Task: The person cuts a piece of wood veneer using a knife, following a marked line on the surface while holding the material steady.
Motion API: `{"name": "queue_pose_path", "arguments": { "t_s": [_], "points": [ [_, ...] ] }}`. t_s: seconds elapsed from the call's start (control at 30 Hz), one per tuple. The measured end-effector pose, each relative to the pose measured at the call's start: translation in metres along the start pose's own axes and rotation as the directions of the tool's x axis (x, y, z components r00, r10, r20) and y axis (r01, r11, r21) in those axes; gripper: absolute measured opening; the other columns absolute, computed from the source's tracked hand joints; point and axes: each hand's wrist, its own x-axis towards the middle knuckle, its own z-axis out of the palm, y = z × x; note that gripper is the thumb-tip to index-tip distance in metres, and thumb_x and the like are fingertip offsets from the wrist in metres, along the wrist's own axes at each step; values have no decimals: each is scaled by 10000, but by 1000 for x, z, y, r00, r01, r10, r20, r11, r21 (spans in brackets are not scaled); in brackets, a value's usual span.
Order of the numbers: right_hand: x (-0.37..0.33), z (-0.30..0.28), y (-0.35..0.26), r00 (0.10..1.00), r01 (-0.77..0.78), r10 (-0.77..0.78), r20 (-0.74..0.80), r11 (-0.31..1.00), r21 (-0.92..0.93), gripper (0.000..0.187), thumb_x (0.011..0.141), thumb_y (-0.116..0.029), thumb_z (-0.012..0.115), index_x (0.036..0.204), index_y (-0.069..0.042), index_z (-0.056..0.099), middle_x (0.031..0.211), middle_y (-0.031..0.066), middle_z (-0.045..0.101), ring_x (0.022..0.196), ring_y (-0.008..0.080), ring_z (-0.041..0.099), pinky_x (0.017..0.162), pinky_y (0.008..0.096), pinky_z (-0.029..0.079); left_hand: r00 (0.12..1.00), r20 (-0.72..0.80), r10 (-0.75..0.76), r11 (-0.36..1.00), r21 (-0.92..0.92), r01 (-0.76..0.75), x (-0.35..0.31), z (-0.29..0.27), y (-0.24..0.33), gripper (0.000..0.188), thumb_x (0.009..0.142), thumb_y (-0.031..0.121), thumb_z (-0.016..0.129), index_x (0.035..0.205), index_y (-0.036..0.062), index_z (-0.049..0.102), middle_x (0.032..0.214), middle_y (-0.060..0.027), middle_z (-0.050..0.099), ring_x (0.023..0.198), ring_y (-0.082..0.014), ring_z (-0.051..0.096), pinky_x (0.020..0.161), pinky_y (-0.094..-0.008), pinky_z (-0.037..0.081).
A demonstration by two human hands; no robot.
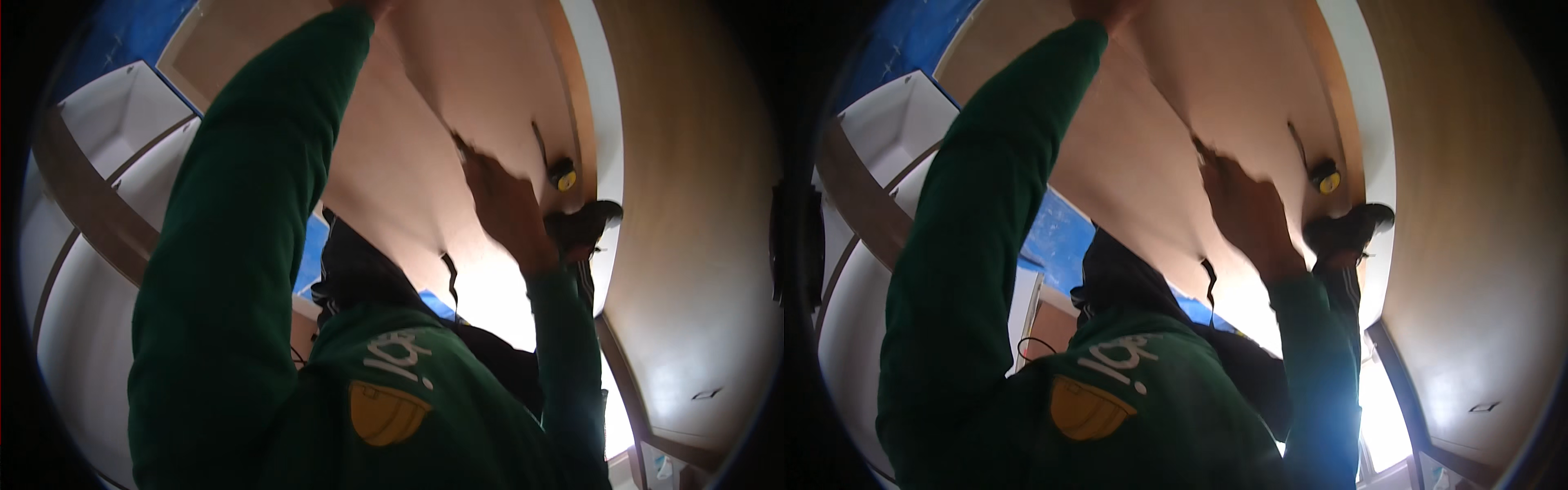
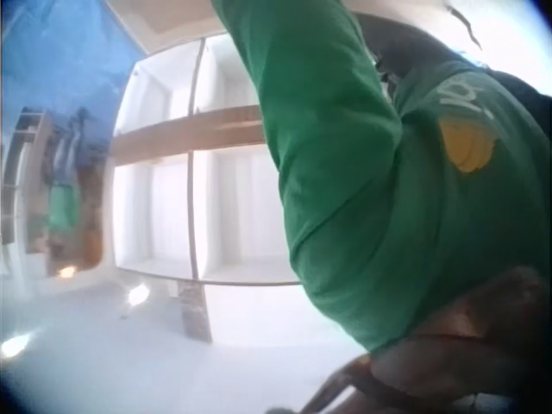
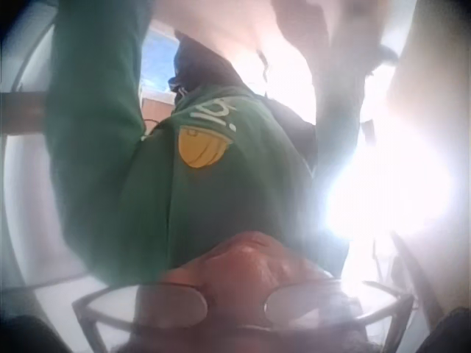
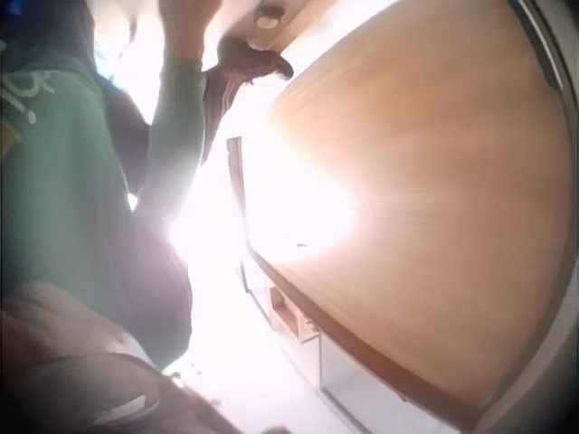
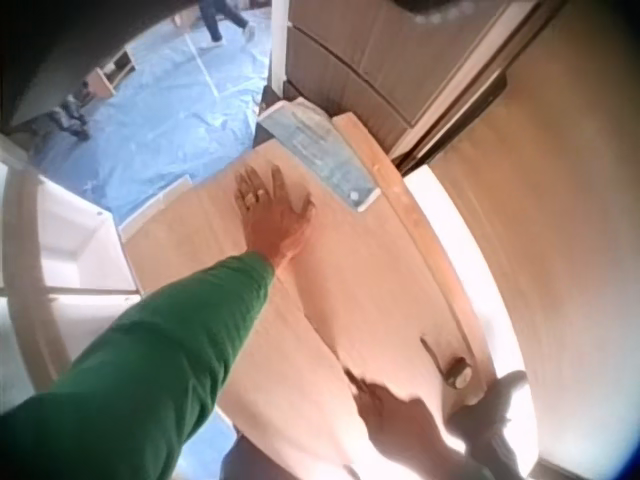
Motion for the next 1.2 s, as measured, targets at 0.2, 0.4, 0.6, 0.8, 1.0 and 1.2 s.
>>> {"name": "queue_pose_path", "arguments": {
  "t_s": [0.2, 0.4, 0.6, 0.8, 1.0, 1.2],
  "points": [
    [-193, -124, -25, 765, -602, 563, 314, 798, 35, 287, 1111, -149, 561, 1346, -37, 682, 1265, 198, 740, 899, 384, 751, 778, 497, 609, 996, 83, -27, 999, -16, 29, 6, -12, 6, 955, 1033, 596, 582, 1705, -17, 291, 1731, -420, 183, 1628, -566, 158, 1326, -642, 112],
    [-170, -133, -30, 845, -479, 457, 277, 878, 15, 251, 1108, -171, 563, 1284, -44, 690, 1263, 186, 737, 827, 376, 757, 695, 496, 609, 999, 30, -19, 1000, -5, 20, 5, -6, 6, 963, 1028, 608, 585, 1703, -15, 295, 1728, -419, 195, 1625, -566, 164, 1327, -643, 111],
    [26, 15, 0, 969, -242, 239, 62, 969, 53, 283, 1109, -363, 589, 1219, -115, 670, 656, 219, 687, 712, 478, 726, 587, 584, 572, 998, 45, -34, 999, 9, 33, 2, 7, 0, 963, 1032, 611, 573, 1704, -18, 291, 1728, -419, 197, 1622, -573, 168, 1324, -649, 110],
    [-94, -52, 3, 983, -18, 41, 177, 992, -128, 255, 1098, -138, 566, 1313, -33, 655, 1319, 188, 702, 842, 389, 747, 703, 482, 603, 1000, 25, -6, 1000, 12, 6, 4, -3, 1, 970, 1018, 620, 585, 1701, -11, 309, 1729, -415, 200, 1621, -573, 173, 1323, -652, 115],
    [-213, -120, -16, 811, -581, 537, 233, 784, 217, 393, 1091, -139, 578, 1476, -102, 649, 1273, 168, 762, 917, 367, 768, 787, 464, 601, 999, 36, -21, 1000, -8, 22, 4, -6, 6, 976, 1006, 624, 601, 1694, -12, 325, 1727, -410, 213, 1624, -565, 174, 1322, -651, 118],
    [-75, -60, -10, 936, -229, 253, 243, 966, -122, 328, 1095, -276, 606, 1378, -121, 667, 917, 169, 721, 739, 398, 737, 649, 504, 593, 998, -58, 27, 1000, 17, -26, 3, 9, -3, 965, 1014, 617, 596, 1690, -16, 328, 1715, -426, 223, 1612, -578, 196, 1314, -660, 142]
  ]
}}
